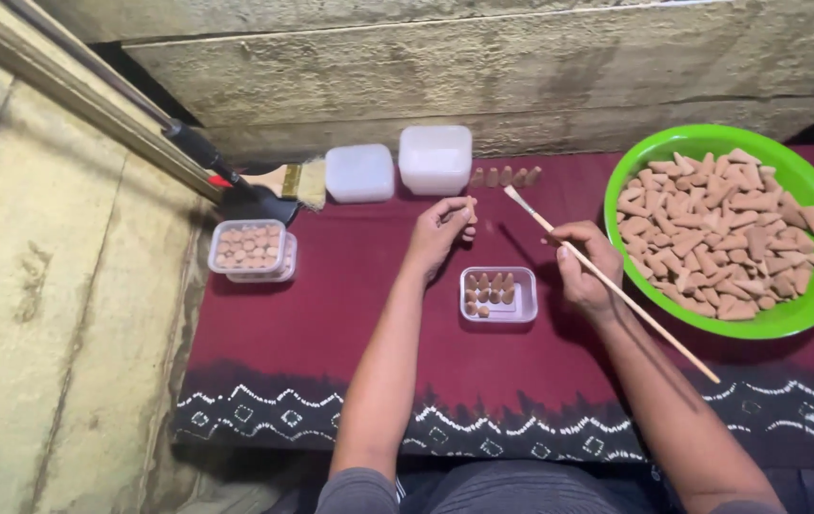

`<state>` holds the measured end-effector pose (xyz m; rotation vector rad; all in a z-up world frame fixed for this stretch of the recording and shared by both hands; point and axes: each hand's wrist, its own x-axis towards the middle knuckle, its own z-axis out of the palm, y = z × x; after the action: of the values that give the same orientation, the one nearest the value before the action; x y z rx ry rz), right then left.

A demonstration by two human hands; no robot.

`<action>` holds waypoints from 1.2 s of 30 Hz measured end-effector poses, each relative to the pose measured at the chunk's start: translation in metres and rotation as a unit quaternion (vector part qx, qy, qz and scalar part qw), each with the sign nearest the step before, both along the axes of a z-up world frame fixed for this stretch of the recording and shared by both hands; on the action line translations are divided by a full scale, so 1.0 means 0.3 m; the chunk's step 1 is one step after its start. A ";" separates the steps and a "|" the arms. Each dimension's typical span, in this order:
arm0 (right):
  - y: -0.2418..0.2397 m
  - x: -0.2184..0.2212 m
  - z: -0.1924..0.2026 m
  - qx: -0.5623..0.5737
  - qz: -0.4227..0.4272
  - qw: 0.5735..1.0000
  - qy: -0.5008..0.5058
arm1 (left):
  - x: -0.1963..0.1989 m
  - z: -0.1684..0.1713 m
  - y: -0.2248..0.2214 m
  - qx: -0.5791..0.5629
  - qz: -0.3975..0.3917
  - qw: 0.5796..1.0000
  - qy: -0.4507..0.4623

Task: Sorting incense cones from a large bowl into smaller plastic containers and arranging them using a wooden stick.

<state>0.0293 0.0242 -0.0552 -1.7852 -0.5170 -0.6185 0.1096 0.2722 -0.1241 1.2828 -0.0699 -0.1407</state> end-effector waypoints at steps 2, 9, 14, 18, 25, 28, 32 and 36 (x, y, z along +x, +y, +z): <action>0.014 -0.006 0.000 -0.011 0.002 1.000 -0.003 | 0.003 -0.031 0.001 -0.009 0.004 1.000 -0.006; 0.008 -0.007 -0.100 -0.004 -0.008 1.000 0.022 | 0.008 -0.054 0.002 -0.001 -0.008 1.000 -0.018; 0.028 -0.006 -0.076 -0.026 -0.013 1.000 -0.012 | -0.048 0.111 0.010 0.072 -0.010 0.996 -0.054; 0.033 -0.007 -0.069 -0.042 -0.021 0.998 -0.030 | -0.016 0.002 -0.012 0.093 0.009 0.993 -0.067; 0.021 -0.014 -0.085 -0.021 -0.011 1.000 -0.017 | -0.021 0.024 -0.019 0.092 0.011 0.994 -0.064; 0.006 -0.005 -0.119 -0.001 -0.025 1.000 0.004 | -0.023 0.045 -0.021 0.132 0.017 0.988 -0.071; 0.008 -0.014 -0.094 -0.008 -0.010 1.000 -0.005 | -0.026 0.038 -0.028 0.073 -0.001 0.994 -0.085; 0.021 -0.016 -0.085 -0.008 0.000 1.000 -0.008 | -0.011 -0.001 -0.023 0.057 -0.003 0.994 -0.089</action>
<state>0.0243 0.0306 -0.0808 -1.7974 -0.5331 -0.6308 0.1063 0.2653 -0.1245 1.4067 -0.2217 -0.0344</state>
